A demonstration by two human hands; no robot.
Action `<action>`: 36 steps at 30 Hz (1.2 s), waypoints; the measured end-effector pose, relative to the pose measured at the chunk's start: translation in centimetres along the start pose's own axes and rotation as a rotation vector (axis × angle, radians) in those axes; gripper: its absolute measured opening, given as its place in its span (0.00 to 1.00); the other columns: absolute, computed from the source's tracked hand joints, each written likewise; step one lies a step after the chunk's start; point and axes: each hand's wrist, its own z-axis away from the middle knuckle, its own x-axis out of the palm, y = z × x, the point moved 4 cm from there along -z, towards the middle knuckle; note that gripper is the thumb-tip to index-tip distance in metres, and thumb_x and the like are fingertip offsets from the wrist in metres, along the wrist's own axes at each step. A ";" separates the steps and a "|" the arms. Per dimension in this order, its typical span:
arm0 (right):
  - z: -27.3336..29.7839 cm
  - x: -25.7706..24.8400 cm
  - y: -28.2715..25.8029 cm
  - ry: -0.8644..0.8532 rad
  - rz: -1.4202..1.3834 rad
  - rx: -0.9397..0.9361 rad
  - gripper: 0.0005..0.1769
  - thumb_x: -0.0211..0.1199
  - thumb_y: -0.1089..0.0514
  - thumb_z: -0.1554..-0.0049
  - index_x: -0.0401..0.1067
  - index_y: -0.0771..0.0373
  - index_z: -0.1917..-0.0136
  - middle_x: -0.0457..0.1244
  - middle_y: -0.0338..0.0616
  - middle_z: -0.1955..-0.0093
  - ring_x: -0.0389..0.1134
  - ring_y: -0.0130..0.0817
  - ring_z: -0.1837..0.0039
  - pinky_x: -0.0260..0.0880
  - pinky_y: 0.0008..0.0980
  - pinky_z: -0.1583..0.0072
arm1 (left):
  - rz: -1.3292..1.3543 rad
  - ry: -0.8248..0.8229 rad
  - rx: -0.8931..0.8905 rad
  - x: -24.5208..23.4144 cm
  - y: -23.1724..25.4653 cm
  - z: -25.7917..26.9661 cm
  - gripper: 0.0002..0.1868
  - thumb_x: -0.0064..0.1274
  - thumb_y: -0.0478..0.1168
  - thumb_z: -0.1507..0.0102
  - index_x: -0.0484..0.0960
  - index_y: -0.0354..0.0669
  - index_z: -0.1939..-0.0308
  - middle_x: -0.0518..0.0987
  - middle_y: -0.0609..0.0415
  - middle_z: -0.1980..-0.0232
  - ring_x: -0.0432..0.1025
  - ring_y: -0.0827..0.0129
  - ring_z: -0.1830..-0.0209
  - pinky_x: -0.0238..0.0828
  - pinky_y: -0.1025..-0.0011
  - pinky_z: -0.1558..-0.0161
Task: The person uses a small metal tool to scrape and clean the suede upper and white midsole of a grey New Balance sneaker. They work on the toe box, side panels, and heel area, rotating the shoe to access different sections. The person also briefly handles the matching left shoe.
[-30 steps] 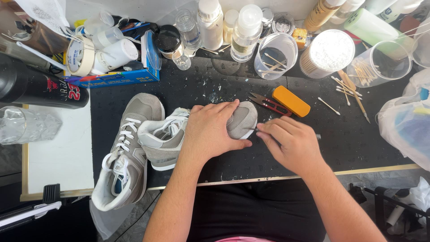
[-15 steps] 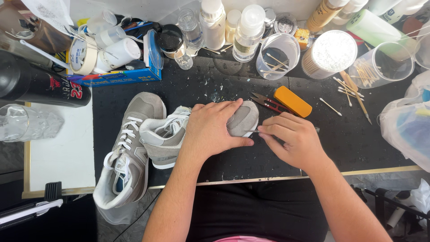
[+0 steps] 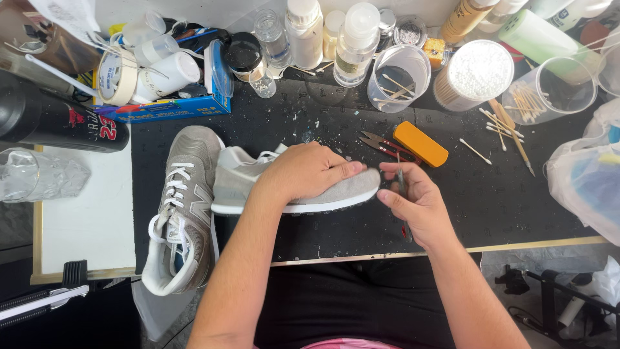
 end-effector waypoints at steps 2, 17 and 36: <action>0.5 0.1 0.1 -0.048 0.043 0.005 0.27 0.67 0.68 0.45 0.71 0.65 0.32 0.56 0.32 0.62 0.52 0.15 0.65 0.51 0.17 0.64 | 0.071 -0.058 0.113 -0.1 0.4 -0.6 0.22 0.51 0.61 0.37 0.91 0.52 0.62 0.85 0.50 0.67 0.80 0.54 0.64 0.75 0.60 0.59; 1.2 -3.6 -0.8 -0.249 0.519 0.179 0.22 0.73 0.65 0.45 0.77 0.66 0.37 0.58 0.39 0.59 0.52 0.20 0.63 0.53 0.22 0.60 | -0.208 0.185 0.353 2.0 3.1 7.5 0.38 0.70 0.38 0.58 0.84 0.62 0.42 0.77 0.58 0.37 0.62 0.60 0.29 0.45 0.44 0.28; 4.5 4.9 -7.8 -0.456 1.023 -0.613 0.07 0.68 0.61 0.47 0.78 0.62 0.53 0.70 0.41 0.57 0.71 0.39 0.54 0.70 0.35 0.53 | 0.204 0.629 0.649 0.0 -0.7 8.2 0.14 0.61 0.31 0.44 0.71 0.41 0.80 0.78 0.56 0.74 0.77 0.63 0.70 0.76 0.66 0.50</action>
